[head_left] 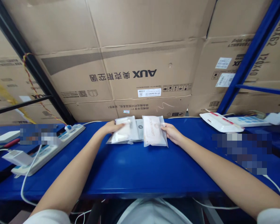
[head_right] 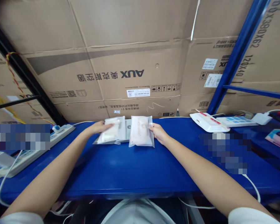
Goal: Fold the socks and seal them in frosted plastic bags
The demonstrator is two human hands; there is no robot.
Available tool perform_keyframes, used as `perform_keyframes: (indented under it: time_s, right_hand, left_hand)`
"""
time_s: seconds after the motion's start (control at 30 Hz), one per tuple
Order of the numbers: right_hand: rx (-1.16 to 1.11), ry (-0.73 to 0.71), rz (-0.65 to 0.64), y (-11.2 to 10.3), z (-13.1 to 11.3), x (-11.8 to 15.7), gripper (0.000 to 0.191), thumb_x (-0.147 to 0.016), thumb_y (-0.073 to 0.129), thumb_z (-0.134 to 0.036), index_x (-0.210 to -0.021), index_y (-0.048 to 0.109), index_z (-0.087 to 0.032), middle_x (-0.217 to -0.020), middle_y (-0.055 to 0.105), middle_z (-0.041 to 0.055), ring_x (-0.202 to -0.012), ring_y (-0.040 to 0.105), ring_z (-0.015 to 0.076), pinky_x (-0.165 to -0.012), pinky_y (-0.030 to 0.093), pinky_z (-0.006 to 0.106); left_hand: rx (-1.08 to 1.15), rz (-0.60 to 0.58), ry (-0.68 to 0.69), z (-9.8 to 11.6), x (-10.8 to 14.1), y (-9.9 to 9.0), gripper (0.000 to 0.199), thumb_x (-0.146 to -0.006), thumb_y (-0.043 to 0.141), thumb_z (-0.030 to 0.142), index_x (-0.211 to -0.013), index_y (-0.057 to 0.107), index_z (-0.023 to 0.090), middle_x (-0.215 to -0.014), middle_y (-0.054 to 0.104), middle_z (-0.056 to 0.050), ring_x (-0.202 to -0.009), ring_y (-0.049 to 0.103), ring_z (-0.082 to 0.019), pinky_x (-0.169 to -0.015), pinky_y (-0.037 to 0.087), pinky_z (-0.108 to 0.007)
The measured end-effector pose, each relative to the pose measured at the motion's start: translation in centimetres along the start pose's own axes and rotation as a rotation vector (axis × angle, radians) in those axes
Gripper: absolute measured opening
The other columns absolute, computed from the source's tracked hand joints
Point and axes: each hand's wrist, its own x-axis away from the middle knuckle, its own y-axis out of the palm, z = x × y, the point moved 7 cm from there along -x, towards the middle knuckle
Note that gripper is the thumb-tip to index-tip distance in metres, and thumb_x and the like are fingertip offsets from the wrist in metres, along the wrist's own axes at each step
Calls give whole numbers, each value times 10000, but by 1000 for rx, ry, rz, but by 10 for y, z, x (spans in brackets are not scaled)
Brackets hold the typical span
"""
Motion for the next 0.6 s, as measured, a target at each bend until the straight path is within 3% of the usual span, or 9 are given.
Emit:
perform_keyframes:
  time_s: [0.1, 0.2, 0.27, 0.37, 0.43, 0.53, 0.6]
  right_hand:
    - [154, -79, 121, -18, -13, -3, 122, -816, 630, -187, -926, 679, -172, -909, 754, 72, -824, 710, 228, -738, 559, 317]
    - [493, -76, 241, -33, -23, -2, 74, -815, 648, -234, -839, 683, -174, -944, 747, 76, -886, 692, 252, -756, 539, 319]
    - [593, -51, 251, -35, -26, 0, 101, -793, 692, -273, -809, 679, -174, -951, 744, 82, -896, 686, 266, -753, 536, 324]
    - [472, -20, 142, -25, -20, 2, 184, -780, 734, -333, -870, 674, -184, -994, 746, 86, -874, 696, 252, -725, 551, 318]
    - [358, -3, 68, -18, -16, 2, 231, -784, 744, -346, -937, 672, -189, -1046, 743, 92, -866, 705, 235, -716, 564, 314]
    - [303, -27, 51, -18, -16, 1, 253, -779, 760, -351, -953, 684, -183, -1061, 743, 101, -857, 709, 219, -726, 571, 312]
    - [374, -56, 82, -26, -20, -2, 245, -780, 757, -374, -909, 690, -177, -1008, 754, 103, -829, 711, 221, -716, 570, 316]
  left_hand:
    - [27, -176, 43, 32, 20, 42, 761, -730, 618, 673, -1241, 554, 113, -1211, 674, -219, -1016, 691, -352, -739, 552, -366]
    - [-235, -51, 101, 55, 38, 51, 843, -783, 482, 738, -1311, 485, 81, -1279, 619, -262, -1118, 636, -406, -844, 513, -434]
    - [-297, -45, 117, 61, 47, 54, 898, -786, 423, 782, -1335, 460, 73, -1330, 576, -278, -1180, 592, -426, -896, 486, -456]
    - [-153, -77, 134, 61, 49, 57, 932, -723, 532, 790, -1339, 452, 94, -1393, 529, -258, -1231, 560, -400, -927, 487, -417]
    - [13, -104, 133, 60, 46, 61, 922, -682, 655, 719, -1342, 437, 114, -1380, 542, -243, -1187, 596, -372, -869, 527, -385]
    - [251, -187, 87, 57, 43, 74, 876, -699, 730, 559, -1376, 368, 139, -1325, 581, -224, -1040, 674, -325, -704, 567, -345]
    - [315, -190, 75, 58, 41, 77, 789, -740, 711, 459, -1376, 360, 150, -1305, 597, -206, -1012, 679, -304, -692, 563, -334]
